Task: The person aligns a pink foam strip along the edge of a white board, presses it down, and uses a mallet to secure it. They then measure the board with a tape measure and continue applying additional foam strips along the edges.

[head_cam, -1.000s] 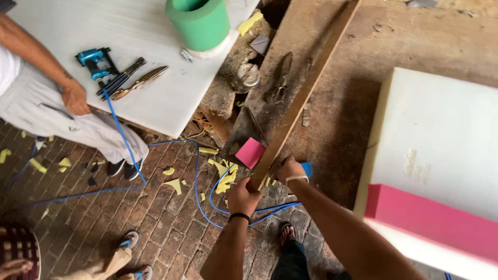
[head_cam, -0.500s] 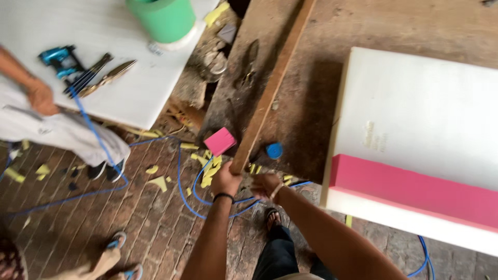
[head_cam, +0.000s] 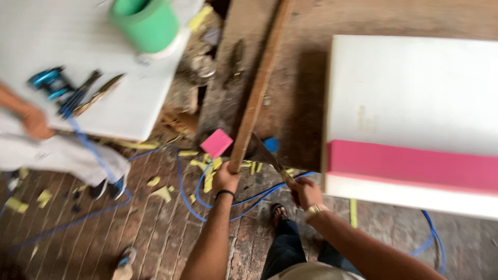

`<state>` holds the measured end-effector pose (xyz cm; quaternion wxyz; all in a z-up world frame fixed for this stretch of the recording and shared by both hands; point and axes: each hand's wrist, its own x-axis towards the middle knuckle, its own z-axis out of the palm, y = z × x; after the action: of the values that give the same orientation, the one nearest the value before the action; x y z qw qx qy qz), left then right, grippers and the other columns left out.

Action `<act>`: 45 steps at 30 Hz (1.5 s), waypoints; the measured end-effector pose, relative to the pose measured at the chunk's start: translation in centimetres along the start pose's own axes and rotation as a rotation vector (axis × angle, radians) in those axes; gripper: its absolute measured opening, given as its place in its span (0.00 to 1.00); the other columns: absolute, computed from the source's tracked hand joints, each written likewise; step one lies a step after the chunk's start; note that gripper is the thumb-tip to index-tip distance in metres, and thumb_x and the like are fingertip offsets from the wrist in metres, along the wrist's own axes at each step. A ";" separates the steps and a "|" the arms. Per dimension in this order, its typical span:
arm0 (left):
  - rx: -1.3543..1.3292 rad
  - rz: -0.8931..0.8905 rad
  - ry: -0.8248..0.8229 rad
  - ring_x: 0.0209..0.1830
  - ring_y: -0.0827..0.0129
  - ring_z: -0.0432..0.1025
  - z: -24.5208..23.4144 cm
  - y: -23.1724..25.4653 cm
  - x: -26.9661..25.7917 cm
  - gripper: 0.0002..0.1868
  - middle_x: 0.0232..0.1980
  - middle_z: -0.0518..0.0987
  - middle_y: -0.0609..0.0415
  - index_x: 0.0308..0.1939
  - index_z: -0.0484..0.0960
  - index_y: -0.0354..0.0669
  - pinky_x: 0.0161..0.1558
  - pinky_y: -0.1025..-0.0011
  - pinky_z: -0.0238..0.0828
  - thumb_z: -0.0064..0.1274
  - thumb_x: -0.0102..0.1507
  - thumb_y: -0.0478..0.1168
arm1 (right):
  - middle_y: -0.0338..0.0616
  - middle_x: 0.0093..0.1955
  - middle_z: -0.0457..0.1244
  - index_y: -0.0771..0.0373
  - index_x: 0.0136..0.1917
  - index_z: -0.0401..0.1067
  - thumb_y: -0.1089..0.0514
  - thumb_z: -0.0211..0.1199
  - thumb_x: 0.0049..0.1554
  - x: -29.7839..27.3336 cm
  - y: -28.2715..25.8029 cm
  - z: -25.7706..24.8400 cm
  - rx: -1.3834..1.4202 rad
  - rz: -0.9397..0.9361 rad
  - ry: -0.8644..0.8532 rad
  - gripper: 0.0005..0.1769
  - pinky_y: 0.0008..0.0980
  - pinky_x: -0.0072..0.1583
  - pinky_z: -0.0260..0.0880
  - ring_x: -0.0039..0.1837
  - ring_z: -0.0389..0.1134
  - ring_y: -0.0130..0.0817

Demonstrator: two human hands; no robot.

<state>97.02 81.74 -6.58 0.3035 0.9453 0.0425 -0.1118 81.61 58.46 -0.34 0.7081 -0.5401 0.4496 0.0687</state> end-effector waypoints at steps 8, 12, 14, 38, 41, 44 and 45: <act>0.037 0.153 0.424 0.55 0.41 0.73 2.9 2.1 -1.0 0.41 0.56 0.78 0.35 0.67 0.72 0.40 0.55 0.51 0.71 0.68 0.50 0.42 | 0.46 0.29 0.62 0.73 0.47 0.77 0.61 0.61 0.60 -12.7 0.8 -17.7 0.067 -0.355 0.088 0.11 0.30 0.31 0.56 0.29 0.59 0.33; -0.107 0.462 0.536 0.60 0.42 0.71 4.2 11.5 -4.1 0.32 0.59 0.77 0.39 0.63 0.75 0.42 0.59 0.49 0.68 0.66 0.54 0.38 | 0.44 0.36 0.66 0.67 0.53 0.73 0.65 0.57 0.56 -14.9 -0.5 -23.7 0.420 -0.428 0.063 0.11 0.30 0.36 0.65 0.35 0.65 0.31; -0.178 0.625 0.527 0.59 0.42 0.71 5.5 18.3 -6.6 0.29 0.59 0.78 0.41 0.61 0.77 0.42 0.60 0.50 0.68 0.64 0.56 0.36 | 0.45 0.37 0.67 0.63 0.53 0.74 0.67 0.57 0.52 -15.2 -1.3 -27.5 0.346 -0.336 0.012 0.15 0.31 0.37 0.68 0.37 0.67 0.31; 0.596 0.944 -0.343 0.74 0.58 0.59 19.9 46.2 -27.4 0.59 0.71 0.67 0.53 0.76 0.58 0.65 0.77 0.42 0.41 0.77 0.46 0.50 | 0.30 0.31 0.61 0.64 0.66 0.72 0.58 0.63 0.60 -15.7 2.2 -58.7 -0.003 -0.555 0.502 0.21 0.22 0.32 0.51 0.31 0.55 0.17; 0.590 0.941 -0.346 0.74 0.58 0.59 19.6 46.0 -27.3 0.59 0.70 0.67 0.53 0.76 0.59 0.65 0.77 0.43 0.42 0.77 0.45 0.50 | 0.37 0.32 0.61 0.61 0.68 0.74 0.57 0.63 0.61 -16.2 1.5 -58.4 -0.080 -0.540 0.548 0.22 0.24 0.34 0.52 0.32 0.56 0.19; 0.572 0.950 -0.337 0.73 0.58 0.59 19.2 45.4 -27.1 0.58 0.69 0.68 0.53 0.75 0.59 0.65 0.76 0.43 0.43 0.77 0.45 0.50 | 0.41 0.33 0.69 0.58 0.68 0.72 0.57 0.65 0.58 -16.3 1.2 -58.2 -0.331 -0.595 0.637 0.24 0.23 0.37 0.63 0.34 0.66 0.20; 0.561 0.958 -0.331 0.73 0.58 0.59 19.2 45.3 -27.1 0.58 0.69 0.68 0.53 0.75 0.60 0.65 0.76 0.43 0.43 0.77 0.45 0.50 | 0.44 0.33 0.69 0.57 0.69 0.71 0.56 0.65 0.58 -16.4 1.0 -58.4 -0.363 -0.561 0.649 0.25 0.26 0.37 0.64 0.33 0.66 0.24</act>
<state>73.91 33.42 10.26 0.0606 0.8732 -0.4696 -0.1154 38.61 16.98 9.86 0.4162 -0.7495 0.4653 -0.2204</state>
